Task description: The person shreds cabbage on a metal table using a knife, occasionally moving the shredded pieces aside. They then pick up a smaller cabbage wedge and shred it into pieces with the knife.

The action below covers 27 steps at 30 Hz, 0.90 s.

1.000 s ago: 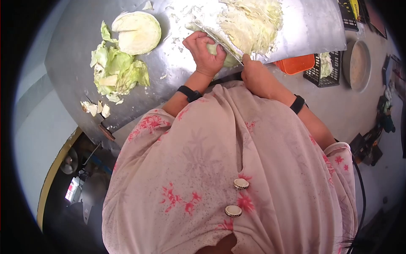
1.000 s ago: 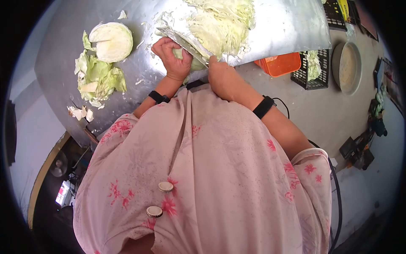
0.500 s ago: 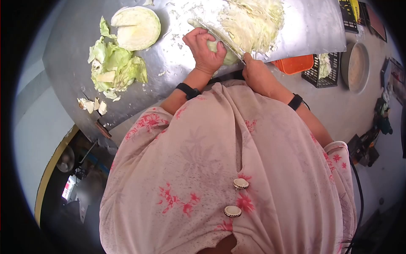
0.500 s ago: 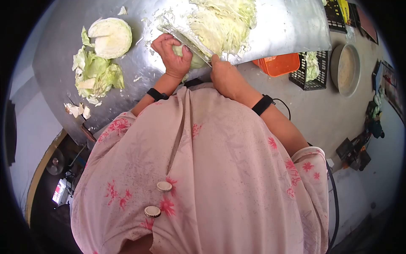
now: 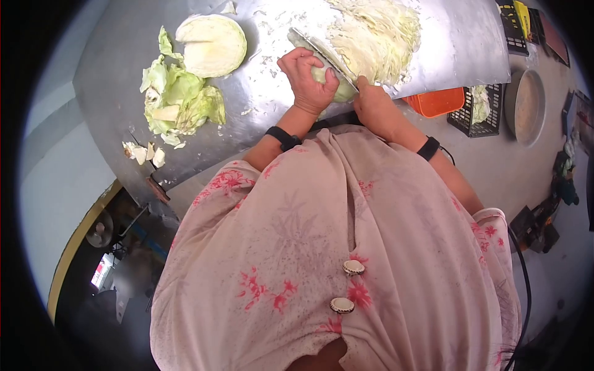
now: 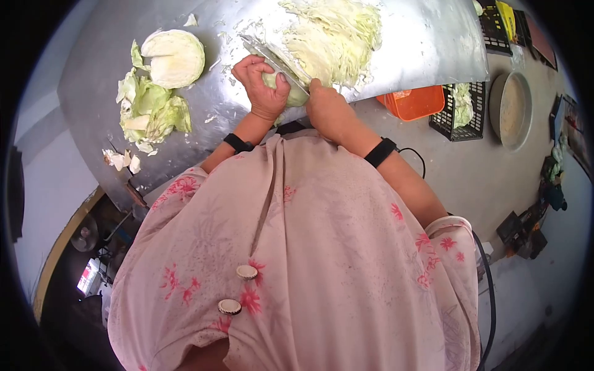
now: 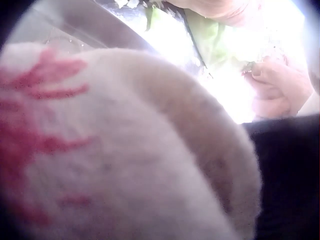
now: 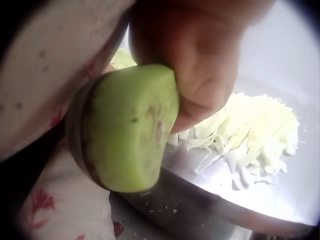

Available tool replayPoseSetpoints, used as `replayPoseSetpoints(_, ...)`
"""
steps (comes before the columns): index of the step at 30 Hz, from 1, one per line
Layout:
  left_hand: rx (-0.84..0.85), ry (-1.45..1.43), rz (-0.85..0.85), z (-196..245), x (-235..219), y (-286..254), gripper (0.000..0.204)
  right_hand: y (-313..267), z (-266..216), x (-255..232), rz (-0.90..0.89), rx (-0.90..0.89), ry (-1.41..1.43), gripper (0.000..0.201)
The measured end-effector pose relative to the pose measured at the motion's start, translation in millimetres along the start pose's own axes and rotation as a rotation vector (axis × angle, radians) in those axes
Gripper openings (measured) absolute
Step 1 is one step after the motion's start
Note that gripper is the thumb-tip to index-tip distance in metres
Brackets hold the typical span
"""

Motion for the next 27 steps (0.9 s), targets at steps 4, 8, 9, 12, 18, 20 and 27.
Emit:
replayPoseSetpoints(4,0.010,0.001,-0.019,1,-1,4,0.027,-1,13,-10,0.046,-0.007,0.101,0.014)
replayPoseSetpoints(8,0.011,0.004,-0.010,1,-1,4,0.027,-15,7,-23,0.038,0.010,0.097,0.016)
replayPoseSetpoints(9,0.006,-0.007,0.003,0,-1,3,0.027,-19,3,-26,0.024,0.010,0.113,0.017)
replayPoseSetpoints(12,0.000,-0.020,0.028,-1,0,2,0.028,-34,-17,-35,-0.058,0.034,0.133,0.020)
replayPoseSetpoints(18,0.022,0.010,0.010,2,-1,5,0.041,-53,-26,-35,-0.028,-0.053,0.127,0.028)
replayPoseSetpoints(20,0.020,-0.024,0.002,1,-1,4,0.046,-57,-26,-36,-0.039,-0.032,0.123,0.029)
replayPoseSetpoints(27,0.008,0.037,-0.072,-6,4,-4,0.041,-61,-23,-32,-0.036,-0.018,0.141,0.027)
Point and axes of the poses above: each hand's wrist, its own y-axis towards the middle knuckle, its own x-axis out of the palm, z = x × y, the point moved 6 cm from there along y, towards the middle knuckle, and after that the axes turned 13 degrees about x, right-handed, at the moved point
